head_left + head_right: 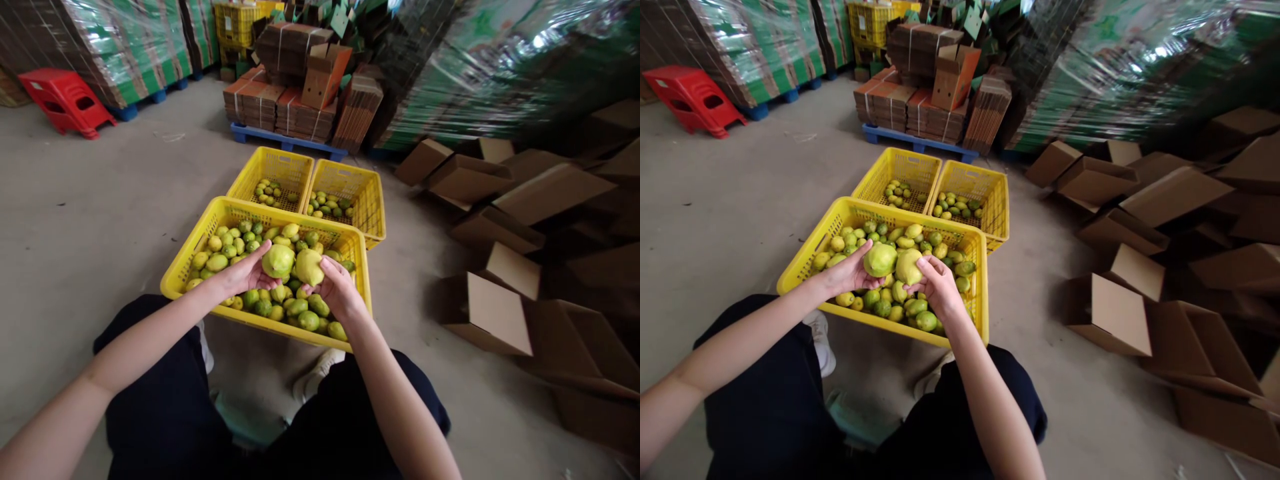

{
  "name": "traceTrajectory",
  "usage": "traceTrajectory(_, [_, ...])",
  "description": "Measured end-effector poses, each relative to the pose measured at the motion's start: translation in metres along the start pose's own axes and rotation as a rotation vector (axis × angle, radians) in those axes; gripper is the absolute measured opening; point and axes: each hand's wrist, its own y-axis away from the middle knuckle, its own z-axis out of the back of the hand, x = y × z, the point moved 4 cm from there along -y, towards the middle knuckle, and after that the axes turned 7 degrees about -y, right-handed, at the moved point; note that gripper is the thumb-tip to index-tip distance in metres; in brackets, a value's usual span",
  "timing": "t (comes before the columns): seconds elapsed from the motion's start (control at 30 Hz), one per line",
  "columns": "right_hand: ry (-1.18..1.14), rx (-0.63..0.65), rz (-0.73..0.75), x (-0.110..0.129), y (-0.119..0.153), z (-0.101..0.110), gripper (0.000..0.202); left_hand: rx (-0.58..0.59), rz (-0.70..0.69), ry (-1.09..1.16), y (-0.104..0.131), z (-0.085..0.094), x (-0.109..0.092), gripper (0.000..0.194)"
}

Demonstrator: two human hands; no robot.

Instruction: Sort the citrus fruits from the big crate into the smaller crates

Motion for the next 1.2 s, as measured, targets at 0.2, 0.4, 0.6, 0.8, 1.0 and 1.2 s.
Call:
traceTrajectory(0.2, [-0.014, -0.024, 0.008, 0.000, 0.001, 0.001, 0.036, -0.060, -0.043, 0.094, 0.001, -0.005, -0.003, 0.048])
traceTrajectory(0.4, [0.079, -0.058, 0.017, -0.020, -0.007, 0.002, 0.045, -0.401, -0.294, -0.005, 0.003, -0.003, -0.009, 0.046])
traceTrajectory(0.6, [0.215, -0.257, 0.113, -0.053, -0.012, -0.005, 0.080, -0.340, -0.244, -0.262, 0.000, -0.010, -0.007, 0.041])
traceTrajectory(0.8, [0.022, -0.123, -0.041, -0.071, -0.017, -0.013, 0.070, -0.239, -0.420, -0.482, 0.006, -0.016, -0.019, 0.032])
traceTrajectory(1.0, [-0.012, 0.035, -0.038, -0.059, -0.010, -0.019, 0.067, -0.148, -0.497, -0.650, 0.015, -0.018, -0.030, 0.037])
traceTrajectory(1.2, [-0.029, 0.210, -0.021, -0.036, -0.003, -0.032, 0.067, -0.404, -0.544, -0.881, 0.018, 0.001, -0.034, 0.039])
